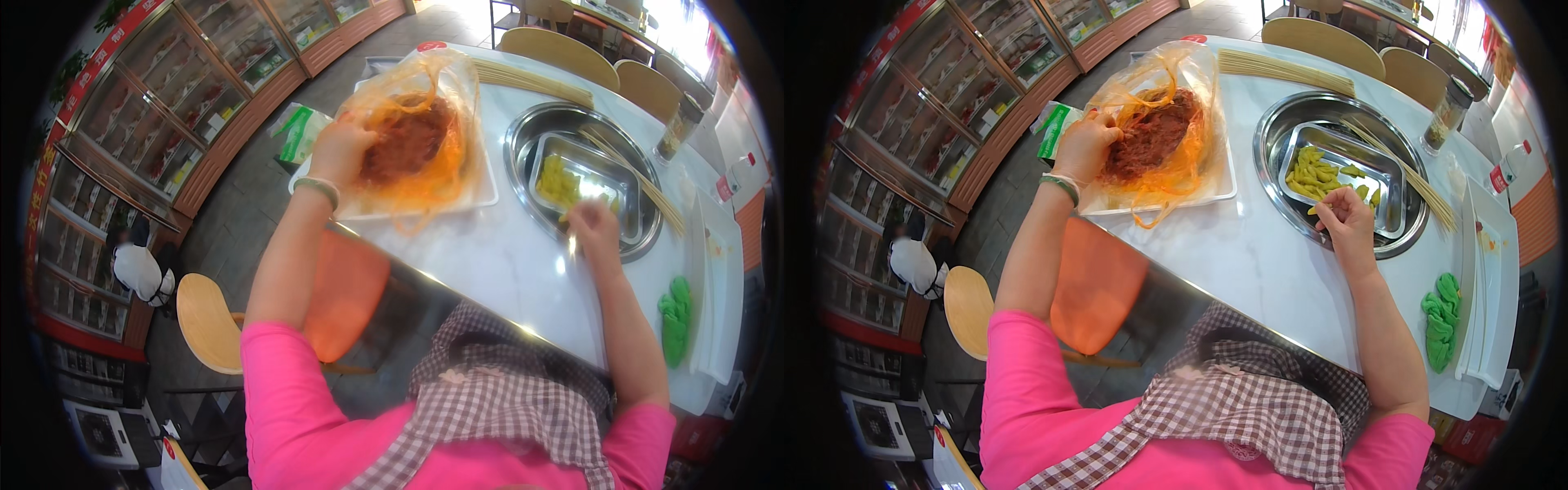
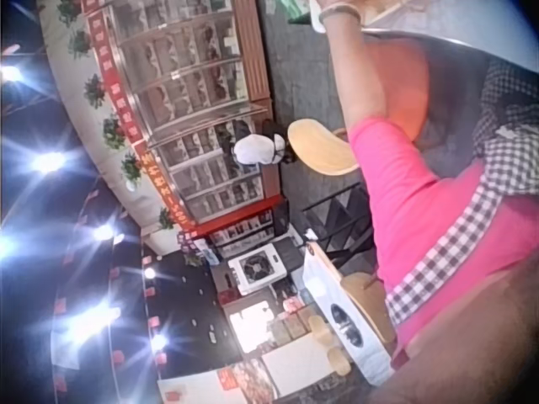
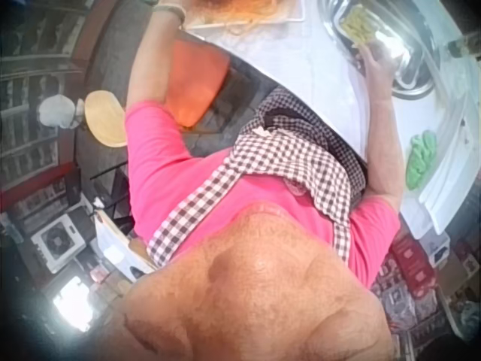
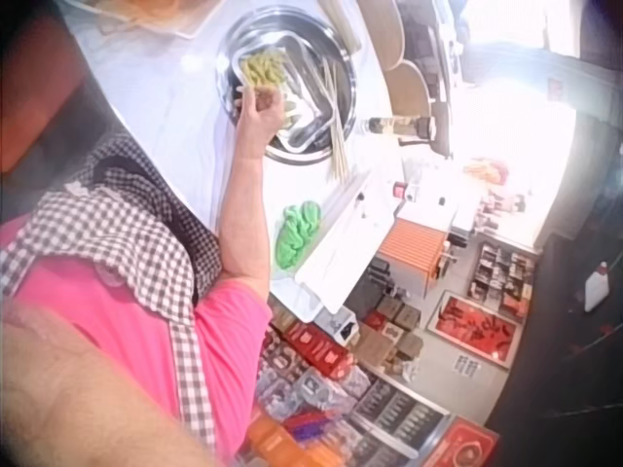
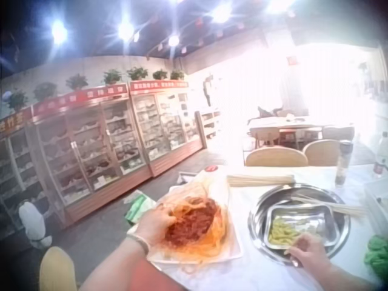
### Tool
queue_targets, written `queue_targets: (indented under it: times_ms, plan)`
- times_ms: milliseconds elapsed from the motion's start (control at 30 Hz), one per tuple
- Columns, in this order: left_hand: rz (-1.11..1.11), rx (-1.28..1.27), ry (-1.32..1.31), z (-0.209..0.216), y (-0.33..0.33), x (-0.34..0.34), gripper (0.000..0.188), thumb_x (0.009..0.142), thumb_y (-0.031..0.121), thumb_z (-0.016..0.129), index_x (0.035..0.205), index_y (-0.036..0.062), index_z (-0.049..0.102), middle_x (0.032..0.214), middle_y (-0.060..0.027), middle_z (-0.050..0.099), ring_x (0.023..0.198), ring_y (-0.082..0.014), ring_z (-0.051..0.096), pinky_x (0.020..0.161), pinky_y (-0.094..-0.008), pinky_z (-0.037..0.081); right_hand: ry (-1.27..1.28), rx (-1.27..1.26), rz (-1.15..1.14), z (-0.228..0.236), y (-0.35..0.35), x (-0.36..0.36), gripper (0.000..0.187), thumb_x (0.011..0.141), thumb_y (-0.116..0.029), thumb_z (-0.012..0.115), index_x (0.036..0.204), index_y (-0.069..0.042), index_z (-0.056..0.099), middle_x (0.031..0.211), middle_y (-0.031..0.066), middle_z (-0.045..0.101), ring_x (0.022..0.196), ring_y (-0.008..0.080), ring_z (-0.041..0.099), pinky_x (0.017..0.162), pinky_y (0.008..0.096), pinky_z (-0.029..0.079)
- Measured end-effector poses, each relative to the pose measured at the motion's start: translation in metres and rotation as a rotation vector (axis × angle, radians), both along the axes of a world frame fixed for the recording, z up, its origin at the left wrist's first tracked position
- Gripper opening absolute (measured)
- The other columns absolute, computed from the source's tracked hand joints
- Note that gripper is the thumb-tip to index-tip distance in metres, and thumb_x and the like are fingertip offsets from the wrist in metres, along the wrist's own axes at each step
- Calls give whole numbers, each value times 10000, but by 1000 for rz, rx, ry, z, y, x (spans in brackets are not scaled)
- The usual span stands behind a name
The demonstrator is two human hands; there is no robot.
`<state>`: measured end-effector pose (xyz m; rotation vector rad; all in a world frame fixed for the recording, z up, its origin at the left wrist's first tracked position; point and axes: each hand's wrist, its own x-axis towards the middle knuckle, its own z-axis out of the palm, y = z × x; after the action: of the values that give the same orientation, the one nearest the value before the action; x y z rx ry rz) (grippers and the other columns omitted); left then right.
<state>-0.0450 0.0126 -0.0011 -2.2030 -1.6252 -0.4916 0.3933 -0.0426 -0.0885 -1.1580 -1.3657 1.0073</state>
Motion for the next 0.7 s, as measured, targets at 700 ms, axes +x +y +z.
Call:
queue_targets:
  times_ms: [700]
  plan:
    - [-225, -704, -1642, 8, 1, 7, 152, 972, 93, 618, 1111, 49, 662, 1002, -96, 713, 919, -177, 692, 775, -286, 537, -43, -4, -15, 7, -4, -2, 95, 903, -26, 680, 929, -15, 590, 794, 8, 635, 620, 68, 599, 579, 207, 484]
